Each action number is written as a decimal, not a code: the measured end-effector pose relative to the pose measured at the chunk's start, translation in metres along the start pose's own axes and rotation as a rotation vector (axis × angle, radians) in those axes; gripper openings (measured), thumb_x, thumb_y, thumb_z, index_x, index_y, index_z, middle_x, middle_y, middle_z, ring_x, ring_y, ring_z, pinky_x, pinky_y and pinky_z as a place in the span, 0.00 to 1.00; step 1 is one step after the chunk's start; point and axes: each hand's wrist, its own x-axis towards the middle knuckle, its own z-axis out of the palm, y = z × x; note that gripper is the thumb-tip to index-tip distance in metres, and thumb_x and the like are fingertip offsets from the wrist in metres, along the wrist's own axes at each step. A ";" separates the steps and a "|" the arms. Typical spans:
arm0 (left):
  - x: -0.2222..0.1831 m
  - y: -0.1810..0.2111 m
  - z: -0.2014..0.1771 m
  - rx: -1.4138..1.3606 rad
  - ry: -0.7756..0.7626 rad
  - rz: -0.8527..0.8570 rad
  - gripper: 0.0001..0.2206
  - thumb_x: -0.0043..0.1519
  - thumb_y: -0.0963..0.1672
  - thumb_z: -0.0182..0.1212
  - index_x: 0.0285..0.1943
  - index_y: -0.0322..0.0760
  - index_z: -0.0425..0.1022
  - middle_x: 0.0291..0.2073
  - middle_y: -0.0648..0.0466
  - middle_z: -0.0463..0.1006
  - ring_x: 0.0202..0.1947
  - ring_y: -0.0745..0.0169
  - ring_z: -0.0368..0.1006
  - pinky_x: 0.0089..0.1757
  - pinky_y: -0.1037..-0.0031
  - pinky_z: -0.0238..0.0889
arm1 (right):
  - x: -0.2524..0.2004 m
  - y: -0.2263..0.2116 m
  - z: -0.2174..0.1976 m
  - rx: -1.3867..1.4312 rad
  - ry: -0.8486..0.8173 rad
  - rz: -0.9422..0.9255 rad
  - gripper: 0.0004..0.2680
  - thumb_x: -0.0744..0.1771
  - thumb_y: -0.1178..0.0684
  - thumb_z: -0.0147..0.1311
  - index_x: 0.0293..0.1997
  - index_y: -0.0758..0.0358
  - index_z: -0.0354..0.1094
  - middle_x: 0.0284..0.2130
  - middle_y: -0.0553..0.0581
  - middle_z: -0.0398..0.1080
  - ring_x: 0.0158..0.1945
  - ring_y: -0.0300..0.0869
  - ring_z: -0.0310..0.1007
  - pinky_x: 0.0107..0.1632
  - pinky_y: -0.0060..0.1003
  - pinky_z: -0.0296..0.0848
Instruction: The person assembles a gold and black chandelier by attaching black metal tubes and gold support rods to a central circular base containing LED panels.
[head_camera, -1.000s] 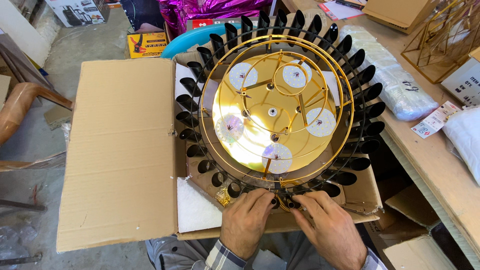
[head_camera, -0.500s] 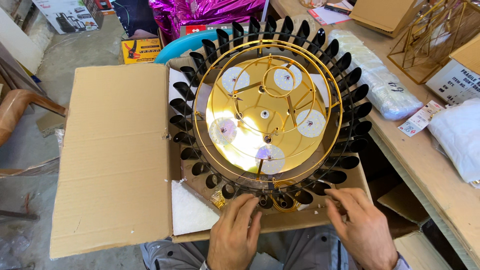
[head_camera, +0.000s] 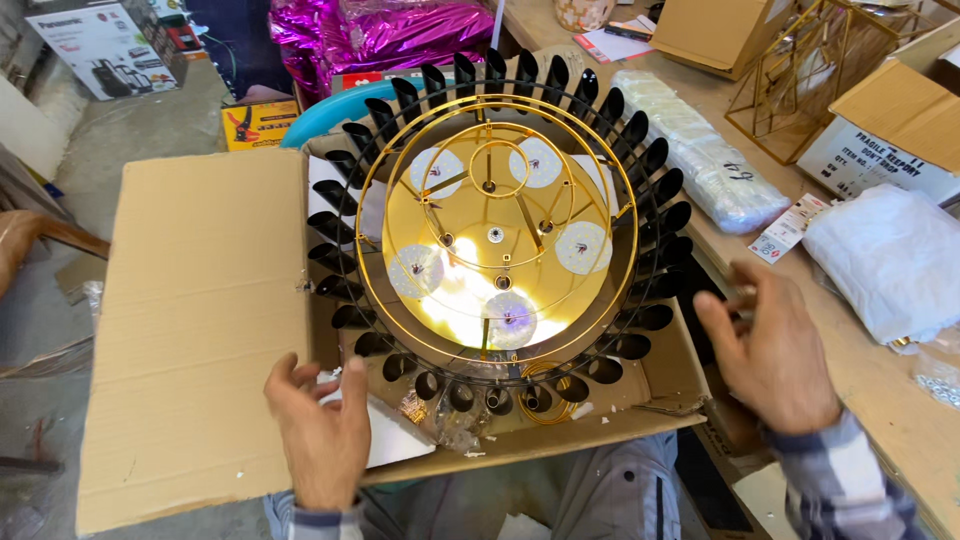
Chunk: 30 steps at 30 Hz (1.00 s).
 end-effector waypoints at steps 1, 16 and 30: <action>0.012 0.006 0.000 -0.001 0.009 0.001 0.38 0.61 0.52 0.61 0.74 0.23 0.51 0.57 0.41 0.65 0.48 0.52 0.74 0.43 0.62 0.74 | 0.023 -0.007 -0.001 0.004 0.000 -0.008 0.22 0.70 0.43 0.49 0.67 0.73 0.60 0.56 0.73 0.66 0.46 0.55 0.75 0.45 0.51 0.79; 0.064 -0.024 0.058 -0.549 -0.228 -0.212 0.43 0.55 0.40 0.76 0.79 0.37 0.51 0.56 0.31 0.69 0.52 0.43 0.72 0.46 0.53 0.74 | 0.185 0.028 0.074 0.092 -0.163 0.047 0.32 0.70 0.28 0.55 0.74 0.66 0.55 0.54 0.81 0.71 0.60 0.74 0.69 0.58 0.67 0.66; 0.097 -0.001 0.052 -0.699 -0.266 -0.020 0.34 0.58 0.37 0.73 0.72 0.48 0.60 0.51 0.44 0.69 0.51 0.52 0.69 0.50 0.55 0.75 | 0.154 0.031 0.073 0.223 0.143 -0.028 0.10 0.76 0.43 0.53 0.61 0.53 0.67 0.51 0.68 0.75 0.52 0.67 0.75 0.51 0.61 0.73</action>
